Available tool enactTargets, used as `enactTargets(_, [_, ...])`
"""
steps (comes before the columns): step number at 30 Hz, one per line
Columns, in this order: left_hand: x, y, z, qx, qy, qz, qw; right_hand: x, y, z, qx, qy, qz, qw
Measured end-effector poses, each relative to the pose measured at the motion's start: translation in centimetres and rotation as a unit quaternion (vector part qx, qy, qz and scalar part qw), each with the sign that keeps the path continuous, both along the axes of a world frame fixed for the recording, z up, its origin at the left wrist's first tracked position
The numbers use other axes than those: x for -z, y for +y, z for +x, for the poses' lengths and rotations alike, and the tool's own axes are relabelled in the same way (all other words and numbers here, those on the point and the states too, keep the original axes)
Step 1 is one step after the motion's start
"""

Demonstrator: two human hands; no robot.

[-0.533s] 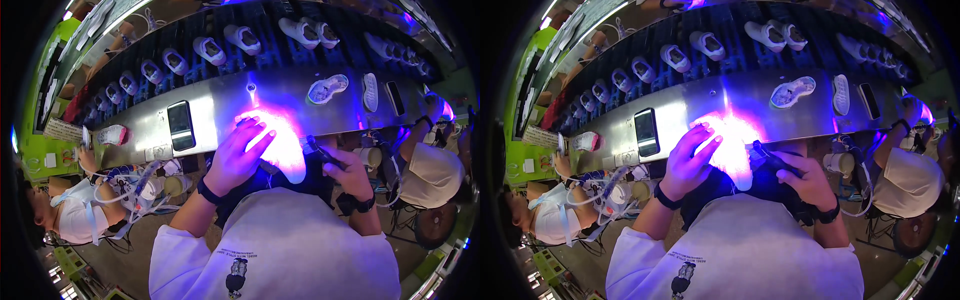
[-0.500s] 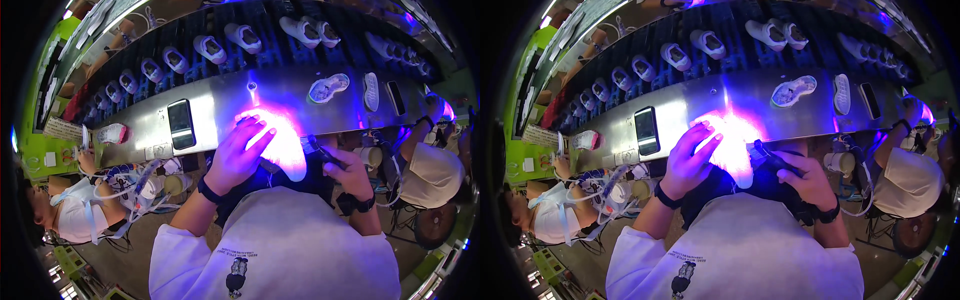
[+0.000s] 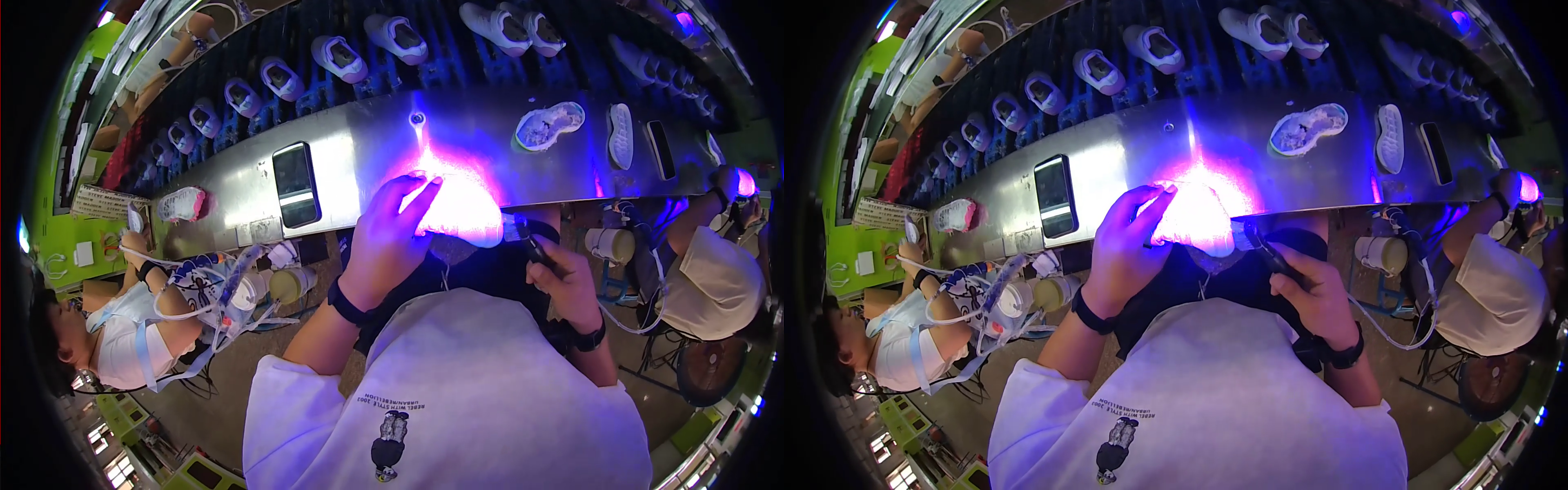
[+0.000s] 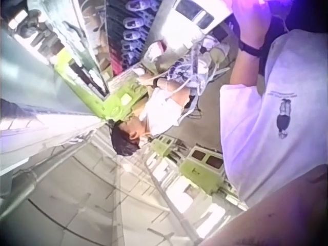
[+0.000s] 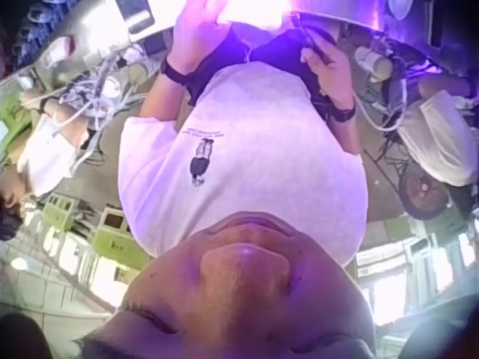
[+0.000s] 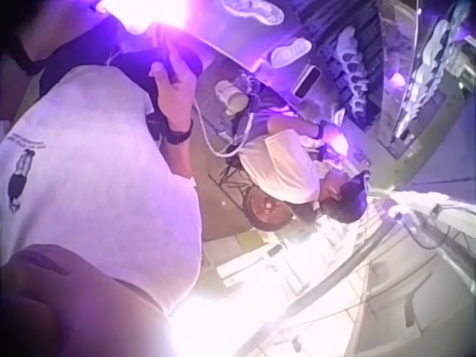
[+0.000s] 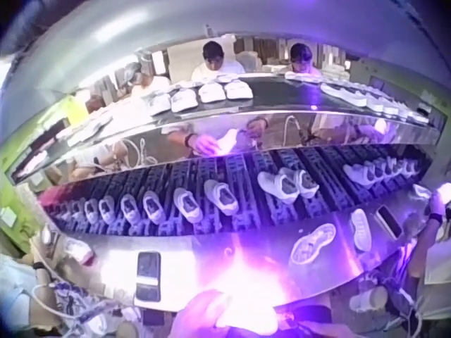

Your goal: Glue and assemble shoe components at a factory workstation.

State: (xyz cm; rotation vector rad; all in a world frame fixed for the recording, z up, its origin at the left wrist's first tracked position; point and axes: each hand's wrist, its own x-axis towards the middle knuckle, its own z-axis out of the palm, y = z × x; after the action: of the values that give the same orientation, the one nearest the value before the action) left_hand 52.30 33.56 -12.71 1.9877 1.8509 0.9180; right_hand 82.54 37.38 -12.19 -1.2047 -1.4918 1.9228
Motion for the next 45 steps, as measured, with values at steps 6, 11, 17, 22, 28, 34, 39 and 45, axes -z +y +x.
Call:
enactTargets(6, [-1.0, 0.6, 0.6, -0.027, 0.024, -0.036, 0.999, -0.4, 2.5, -0.5, -0.024, -0.110, 0.237, 0.965])
enactTargets(11, [-1.2, 0.7, 0.5, -0.041, -0.052, -0.055, 0.996, -3.0, 5.2, -0.6, -0.091, -0.121, 0.298, 0.942])
enactTargets(17, [-1.2, 0.8, 0.3, -0.005, -0.107, -0.051, 0.993, -2.9, 6.2, -0.4, -0.118, -0.146, 0.313, 0.931])
enactTargets(22, [-0.5, 0.8, 0.4, 0.021, -0.190, -0.088, 0.978, -2.0, 5.9, -0.5, -0.090, -0.122, 0.295, 0.944])
enactTargets(28, [-0.7, 0.8, 0.5, 0.041, -0.252, -0.140, 0.957, -3.5, 6.7, -1.7, -0.039, -0.139, 0.202, 0.969])
enactTargets(34, [-0.4, 0.0, 0.2, 0.005, -0.332, -0.173, 0.927, -3.5, 7.2, -3.8, -0.077, -0.060, 0.224, 0.970])
enactTargets(39, [-0.4, 0.1, -0.4, 0.023, -0.439, -0.256, 0.861, -3.4, 7.9, -3.8, -0.110, -0.061, 0.204, 0.971])
enactTargets(45, [-0.4, 0.5, -0.4, 0.045, -0.517, -0.286, 0.806, -2.8, 7.9, -3.1, -0.115, -0.070, 0.153, 0.979])
